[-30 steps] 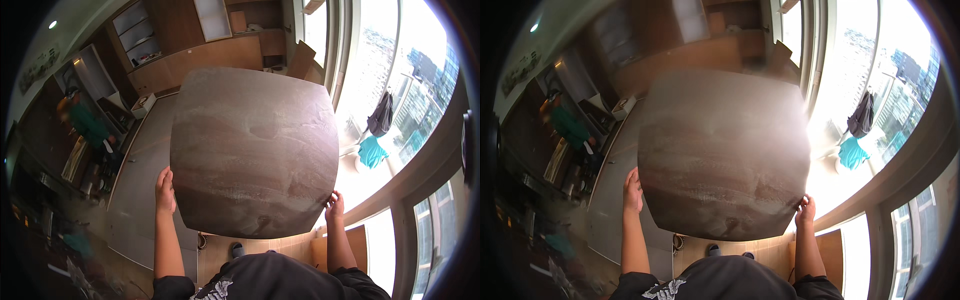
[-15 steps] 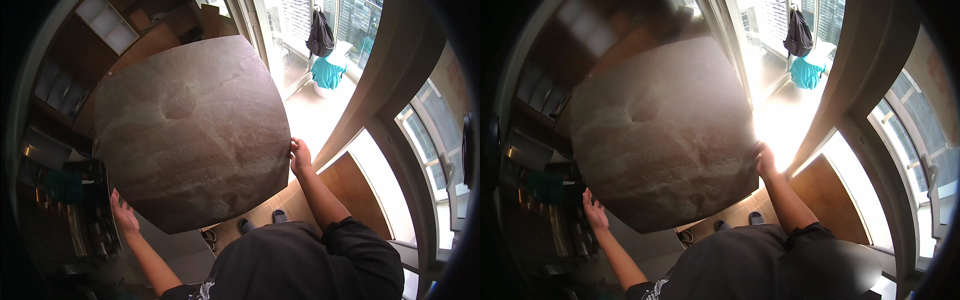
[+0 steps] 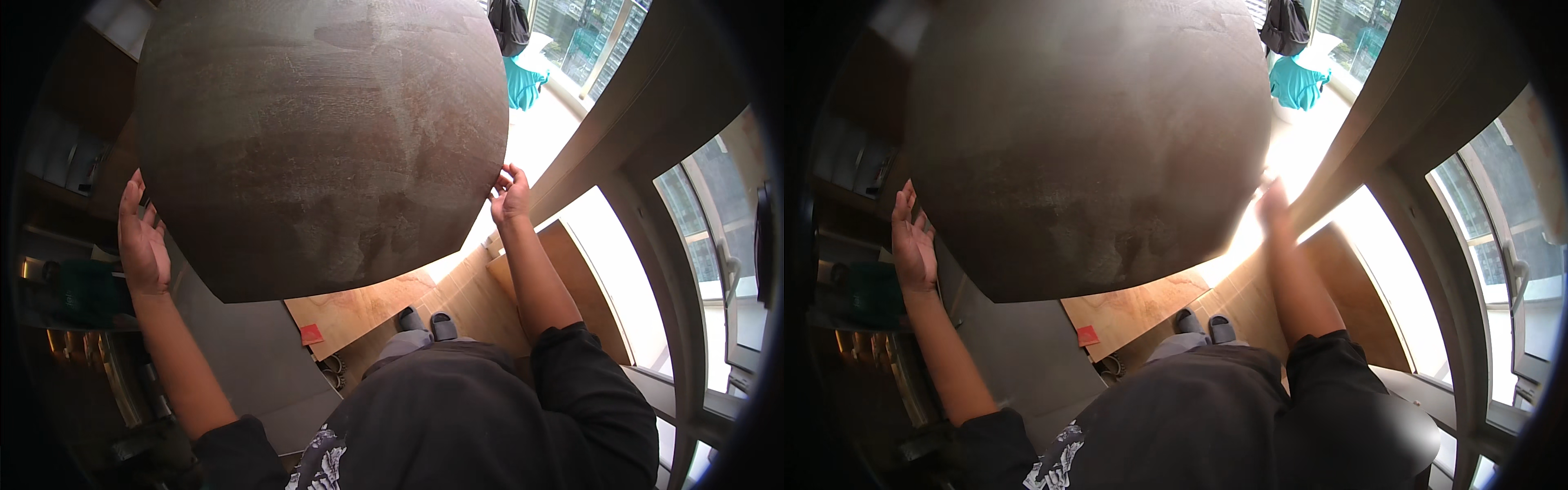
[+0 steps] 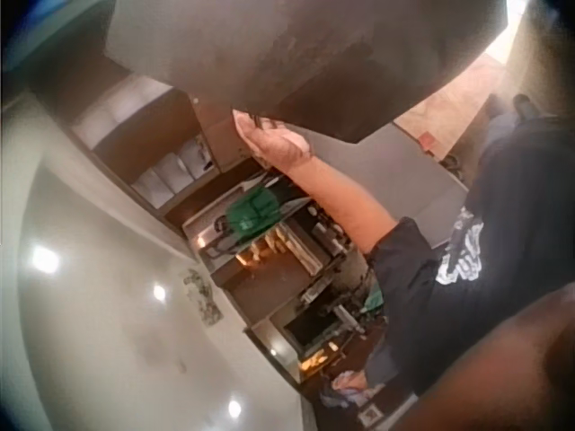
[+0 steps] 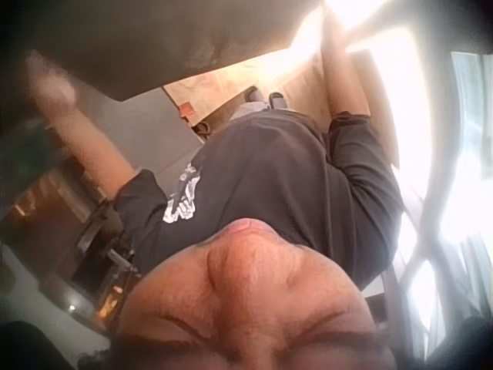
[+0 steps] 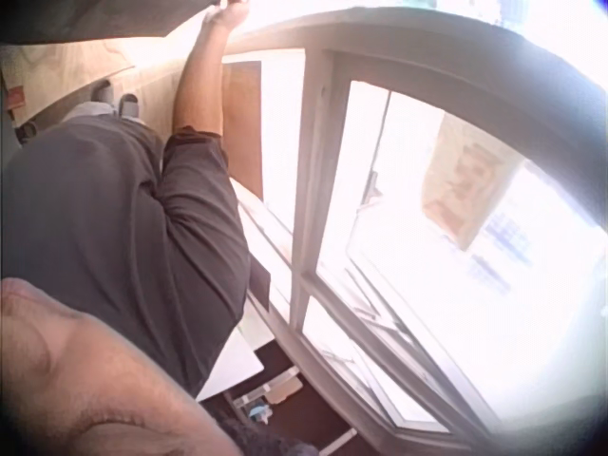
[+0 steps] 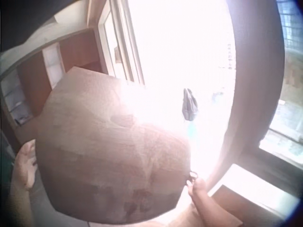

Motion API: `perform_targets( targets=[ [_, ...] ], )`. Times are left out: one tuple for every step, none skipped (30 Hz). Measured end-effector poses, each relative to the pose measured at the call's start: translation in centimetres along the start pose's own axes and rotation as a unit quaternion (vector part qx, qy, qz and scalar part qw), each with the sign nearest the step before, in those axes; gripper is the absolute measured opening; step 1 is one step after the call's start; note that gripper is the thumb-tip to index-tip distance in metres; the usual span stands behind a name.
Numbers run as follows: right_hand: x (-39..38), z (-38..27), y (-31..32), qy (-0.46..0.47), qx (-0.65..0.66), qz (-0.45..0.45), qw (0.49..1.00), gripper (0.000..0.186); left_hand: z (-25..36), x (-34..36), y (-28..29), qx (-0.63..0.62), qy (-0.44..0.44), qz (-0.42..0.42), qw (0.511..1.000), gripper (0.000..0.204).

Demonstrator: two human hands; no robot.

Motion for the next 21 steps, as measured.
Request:
perform_targets(
  targets=[
    [0.5,-0.8,-0.5,0.005,-0.013,0.009,1.0,0.032,0.4,1.4,-1.0,0.0,-0.013,-0.019,1.0,0.071],
    [1.3,-1.3,-0.9,0.021,-0.049,-0.009,0.999,0.032,0.8,2.6,-2.0,0.0,-0.027,-0.038,0.999,0.071],
    [2.0,-2.1,-0.4,0.041,-0.086,-0.019,0.995,0.033,0.8,3.5,-3.5,0.004,-0.03,-0.06,0.998,0.073],
    [3.4,-2.5,-0.1,0.045,-0.065,0.0,0.997,0.034,1.3,4.4,-4.6,0.006,-0.039,-0.079,0.996,0.075],
    [4.7,-3.0,0.5,0.049,-0.042,0.022,0.998,0.036,1.4,5.5,-5.6,0.007,-0.047,-0.098,0.994,0.077],
    [6.0,-3.2,0.8,0.045,-0.017,0.042,0.998,0.036,1.4,6.6,-6.2,-0.002,-0.055,-0.11,0.992,0.077],
    [6.7,-3.7,0.5,0.042,0.007,0.06,0.997,0.036,1.2,7.9,-7.0,-0.01,-0.063,-0.12,0.991,0.077],
    [7.4,-4.1,0.6,0.039,0.041,0.104,0.993,0.036,1.0,9.1,-7.9,-0.019,-0.07,-0.13,0.989,0.076],
    [8.3,-5.1,0.8,0.055,0.017,0.1,0.993,0.036,0.8,10.3,-8.9,-0.04,-0.074,-0.125,0.989,0.073],
    [9.3,-5.9,1.1,0.068,-0.006,0.094,0.993,0.037,1.0,11.3,-9.9,-0.059,-0.078,-0.119,0.988,0.07],
    [10.2,-6.8,1.6,0.082,-0.03,0.088,0.992,0.037,1.2,12.2,-10.9,-0.079,-0.082,-0.112,0.987,0.067],
    [10.6,-7.2,0.7,0.074,0.018,0.079,0.994,0.039,1.6,13.0,-12.0,-0.069,-0.085,-0.122,0.987,0.067],
    [10.9,-7.9,0.0,0.076,0.032,0.086,0.993,0.039,2.0,13.7,-13.1,-0.061,-0.092,-0.129,0.985,0.067],
    [11.1,-8.6,-0.7,0.078,0.045,0.093,0.992,0.04,2.4,14.2,-14.2,-0.053,-0.096,-0.138,0.984,0.067],
    [11.7,-9.7,-1.0,0.084,0.056,0.099,0.99,0.04,2.7,15.0,-15.2,-0.05,-0.103,-0.141,0.983,0.067],
    [12.3,-10.6,-1.1,0.089,0.053,0.103,0.989,0.041,2.6,15.8,-16.0,-0.047,-0.11,-0.143,0.983,0.067],
    [12.5,-11.4,-1.0,0.094,0.049,0.108,0.989,0.041,2.6,16.5,-16.9,-0.041,-0.119,-0.146,0.981,0.067],
    [12.8,-12.1,-1.2,0.099,0.048,0.109,0.988,0.041,2.8,17.5,-17.8,-0.031,-0.134,-0.145,0.98,0.067],
    [13.1,-12.0,-2.7,0.088,0.048,0.088,0.991,0.041,4.5,18.5,-17.9,-0.007,-0.16,-0.142,0.977,0.067],
    [13.6,-11.8,-4.4,0.076,0.074,0.08,0.991,0.041,6.2,19.5,-17.7,0.02,-0.185,-0.132,0.974,0.067],
    [13.6,-12.1,-3.6,0.08,0.086,0.104,0.988,0.04,4.3,20.4,-19.3,0.021,-0.187,-0.136,0.973,0.067]
  ],
)
Point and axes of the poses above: each hand's wrist, its own x-axis towards the middle knuckle, its own y-axis out of the back of the hand, z = x × y, the point moved 5 cm from there along x, towards the middle knuckle, and after that the axes turned 11 degrees about -y, right-handed, at the moved point
